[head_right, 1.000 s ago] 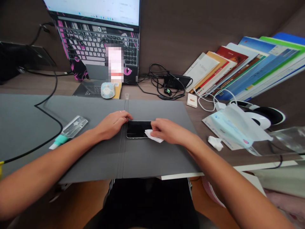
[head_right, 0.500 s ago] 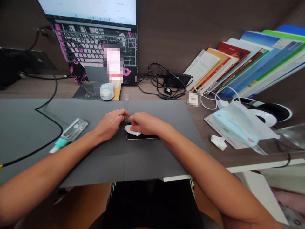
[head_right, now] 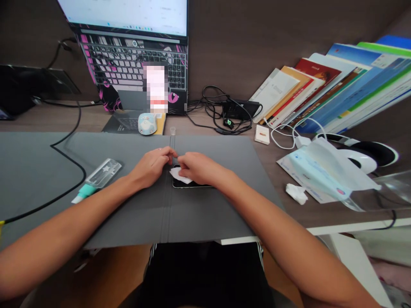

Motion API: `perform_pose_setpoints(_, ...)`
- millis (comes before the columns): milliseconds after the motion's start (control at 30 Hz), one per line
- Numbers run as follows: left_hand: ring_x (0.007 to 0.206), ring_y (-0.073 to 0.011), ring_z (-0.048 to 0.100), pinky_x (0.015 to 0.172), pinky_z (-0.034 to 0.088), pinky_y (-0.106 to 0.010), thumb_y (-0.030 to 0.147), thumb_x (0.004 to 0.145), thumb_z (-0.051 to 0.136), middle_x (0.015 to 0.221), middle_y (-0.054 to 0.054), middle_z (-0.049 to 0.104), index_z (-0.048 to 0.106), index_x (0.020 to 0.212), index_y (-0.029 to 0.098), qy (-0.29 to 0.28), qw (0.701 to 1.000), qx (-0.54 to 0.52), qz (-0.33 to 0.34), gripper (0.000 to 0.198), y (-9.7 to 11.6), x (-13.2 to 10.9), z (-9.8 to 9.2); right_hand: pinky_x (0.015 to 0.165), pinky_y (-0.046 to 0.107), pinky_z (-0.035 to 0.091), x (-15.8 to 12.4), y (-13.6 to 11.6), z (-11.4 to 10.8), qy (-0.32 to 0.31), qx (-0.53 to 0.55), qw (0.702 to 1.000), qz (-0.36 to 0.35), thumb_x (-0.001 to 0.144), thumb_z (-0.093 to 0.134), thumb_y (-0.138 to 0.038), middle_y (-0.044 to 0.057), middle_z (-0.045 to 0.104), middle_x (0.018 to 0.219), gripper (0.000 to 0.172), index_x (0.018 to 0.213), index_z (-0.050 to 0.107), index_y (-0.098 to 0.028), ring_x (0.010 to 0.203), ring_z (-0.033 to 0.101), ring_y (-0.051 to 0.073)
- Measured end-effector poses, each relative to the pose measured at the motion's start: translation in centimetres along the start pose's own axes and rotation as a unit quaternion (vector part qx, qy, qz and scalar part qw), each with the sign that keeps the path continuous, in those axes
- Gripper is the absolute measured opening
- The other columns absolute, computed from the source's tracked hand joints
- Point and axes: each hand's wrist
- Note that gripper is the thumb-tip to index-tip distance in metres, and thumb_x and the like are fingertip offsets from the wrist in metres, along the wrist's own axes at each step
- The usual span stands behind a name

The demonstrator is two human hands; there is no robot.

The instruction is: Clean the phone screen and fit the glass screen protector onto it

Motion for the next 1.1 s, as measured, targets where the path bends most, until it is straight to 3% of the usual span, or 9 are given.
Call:
perform_pose_setpoints(200, 0.091, -0.0245, 0.061, 0.083, 0.047, -0.041, 0.026, 0.090, 0.028, 0.088, -0.005, 0.067, 0.061, 0.103, 0.020, -0.009, 1.000, -0.002, 0.001, 0.036, 0.0, -0.1, 0.2, 0.066, 0.027, 0.031, -3.9, 2.1, -0.4, 0.011, 0.008, 1.000, 0.027, 0.091, 0.056, -0.026, -0.001, 0.047, 0.078, 0.023, 0.071, 0.043, -0.022, 0.071, 0.046, 0.015)
perform_pose_setpoints(333, 0.092, -0.0241, 0.061, 0.083, 0.047, -0.040, 0.025, 0.090, 0.028, 0.089, -0.005, 0.067, 0.061, 0.103, 0.020, -0.010, 1.000, 0.001, -0.001, 0.036, 0.1, -0.1, 0.3, 0.065, 0.028, 0.031, -4.9, 2.4, -0.3, 0.018, 0.006, 0.999, 0.041, 0.091, 0.054, -0.026, -0.001, 0.047, 0.077, 0.025, 0.070, 0.042, -0.022, 0.068, 0.045, 0.015)
perform_pose_setpoints(800, 0.089, -0.0262, 0.059, 0.080, 0.045, -0.040, 0.026, 0.089, 0.028, 0.090, -0.006, 0.068, 0.058, 0.095, 0.022, -0.013, 0.999, 0.024, -0.016, 0.031, 0.1, 0.0, 0.1, 0.067, 0.028, 0.030, 1.0, -1.2, 0.8, 0.036, -0.026, 0.999, 0.031, 0.092, 0.061, -0.022, 0.003, 0.058, 0.080, 0.020, 0.076, 0.050, -0.021, 0.077, 0.050, 0.017)
perform_pose_setpoints(1100, 0.091, -0.0266, 0.060, 0.080, 0.044, -0.041, 0.026, 0.088, 0.027, 0.093, -0.007, 0.067, 0.057, 0.094, 0.021, -0.013, 0.999, 0.031, -0.020, 0.031, 0.0, 0.0, 0.1, 0.067, 0.028, 0.030, 1.6, -0.9, 0.4, 0.043, -0.021, 0.998, 0.035, 0.090, 0.063, -0.021, 0.003, 0.061, 0.081, 0.019, 0.075, 0.052, -0.021, 0.076, 0.052, 0.017)
Point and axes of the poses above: each hand's wrist, its own x-axis towards the middle knuckle, its own z-axis out of the palm, y = z × x
